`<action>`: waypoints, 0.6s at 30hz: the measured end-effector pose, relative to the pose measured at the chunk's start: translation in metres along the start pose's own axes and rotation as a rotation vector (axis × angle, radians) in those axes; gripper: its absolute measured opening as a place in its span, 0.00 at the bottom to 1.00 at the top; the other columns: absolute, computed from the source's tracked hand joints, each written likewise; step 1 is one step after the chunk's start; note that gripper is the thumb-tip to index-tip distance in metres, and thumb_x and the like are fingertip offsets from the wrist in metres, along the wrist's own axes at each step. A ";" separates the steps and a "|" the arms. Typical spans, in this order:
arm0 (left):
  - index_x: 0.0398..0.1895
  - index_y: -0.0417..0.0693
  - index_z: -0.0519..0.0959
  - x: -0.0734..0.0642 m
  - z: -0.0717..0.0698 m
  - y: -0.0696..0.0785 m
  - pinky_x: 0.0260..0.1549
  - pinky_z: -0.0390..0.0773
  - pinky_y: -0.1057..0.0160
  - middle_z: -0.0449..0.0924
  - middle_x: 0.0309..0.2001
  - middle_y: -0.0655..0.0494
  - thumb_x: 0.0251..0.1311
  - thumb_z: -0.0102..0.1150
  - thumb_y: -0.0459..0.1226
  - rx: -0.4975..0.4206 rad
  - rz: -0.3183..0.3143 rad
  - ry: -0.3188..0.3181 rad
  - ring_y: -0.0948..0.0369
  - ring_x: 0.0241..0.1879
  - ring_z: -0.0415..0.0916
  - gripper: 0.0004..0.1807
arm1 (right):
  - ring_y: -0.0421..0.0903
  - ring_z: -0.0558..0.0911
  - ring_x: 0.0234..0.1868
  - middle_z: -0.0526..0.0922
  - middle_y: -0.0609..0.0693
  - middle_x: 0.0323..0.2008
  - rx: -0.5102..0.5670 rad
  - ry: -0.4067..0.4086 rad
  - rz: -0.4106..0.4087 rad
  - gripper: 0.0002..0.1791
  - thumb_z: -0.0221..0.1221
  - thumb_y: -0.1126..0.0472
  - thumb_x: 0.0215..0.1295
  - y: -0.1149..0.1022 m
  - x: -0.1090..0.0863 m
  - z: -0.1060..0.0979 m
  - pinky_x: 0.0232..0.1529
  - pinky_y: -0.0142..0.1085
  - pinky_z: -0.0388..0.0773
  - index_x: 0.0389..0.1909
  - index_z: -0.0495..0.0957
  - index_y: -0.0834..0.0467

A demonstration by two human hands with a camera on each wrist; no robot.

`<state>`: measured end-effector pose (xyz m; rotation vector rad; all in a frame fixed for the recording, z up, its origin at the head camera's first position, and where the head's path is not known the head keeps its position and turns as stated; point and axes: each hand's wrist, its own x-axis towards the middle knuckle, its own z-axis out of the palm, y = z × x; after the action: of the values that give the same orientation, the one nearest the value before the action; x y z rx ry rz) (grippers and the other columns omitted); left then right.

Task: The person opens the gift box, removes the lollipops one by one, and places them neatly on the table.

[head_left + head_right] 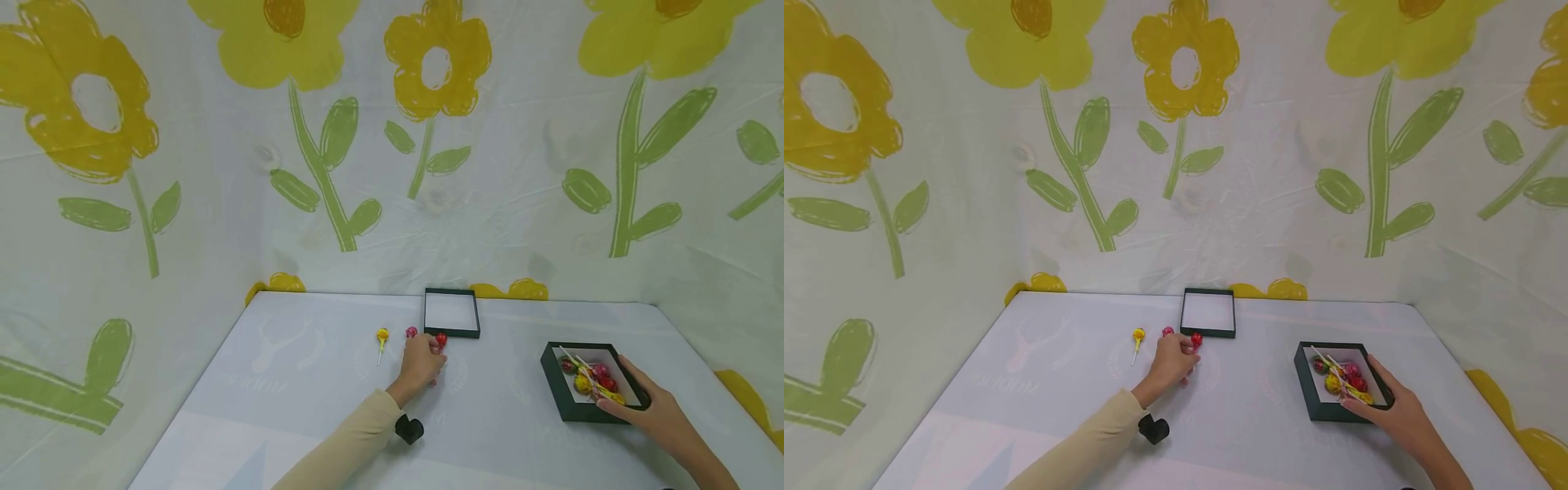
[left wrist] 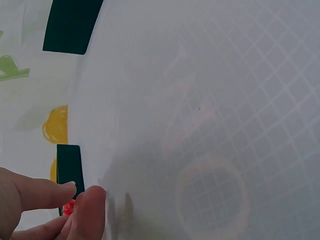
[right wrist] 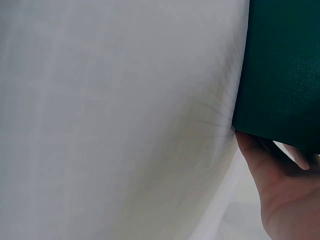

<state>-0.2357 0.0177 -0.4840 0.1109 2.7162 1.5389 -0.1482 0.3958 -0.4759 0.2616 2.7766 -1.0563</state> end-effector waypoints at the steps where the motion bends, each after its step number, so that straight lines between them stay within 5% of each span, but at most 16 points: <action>1: 0.38 0.34 0.78 0.000 -0.001 0.001 0.10 0.71 0.71 0.71 0.23 0.55 0.53 0.67 0.30 0.005 0.010 0.003 0.64 0.11 0.69 0.11 | 0.80 0.46 0.62 0.39 0.79 0.66 -0.003 0.001 0.000 0.57 0.58 0.39 0.60 0.000 0.000 0.000 0.50 0.74 0.53 0.73 0.28 0.55; 5: 0.38 0.32 0.78 0.000 -0.003 0.003 0.10 0.70 0.72 0.71 0.24 0.55 0.53 0.66 0.29 0.020 0.042 0.022 0.64 0.11 0.68 0.11 | 0.81 0.46 0.62 0.39 0.79 0.66 -0.009 0.000 0.002 0.57 0.58 0.38 0.60 -0.001 0.000 0.000 0.50 0.74 0.54 0.73 0.27 0.55; 11: 0.38 0.35 0.79 0.001 -0.008 0.008 0.23 0.72 0.70 0.71 0.25 0.56 0.52 0.67 0.30 0.070 0.077 0.052 0.62 0.25 0.67 0.11 | 0.81 0.45 0.62 0.38 0.78 0.66 -0.010 0.000 0.007 0.58 0.58 0.38 0.60 -0.002 0.000 -0.001 0.50 0.74 0.53 0.72 0.27 0.55; 18: 0.35 0.36 0.81 0.002 -0.017 0.007 0.24 0.71 0.70 0.73 0.24 0.57 0.51 0.65 0.28 0.024 0.090 0.048 0.62 0.27 0.68 0.07 | 0.81 0.44 0.62 0.37 0.78 0.66 -0.011 -0.014 0.031 0.59 0.59 0.37 0.59 -0.003 0.001 -0.001 0.50 0.74 0.53 0.72 0.27 0.55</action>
<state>-0.2381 0.0066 -0.4694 0.2019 2.8041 1.5511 -0.1500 0.3947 -0.4732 0.2933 2.7557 -1.0307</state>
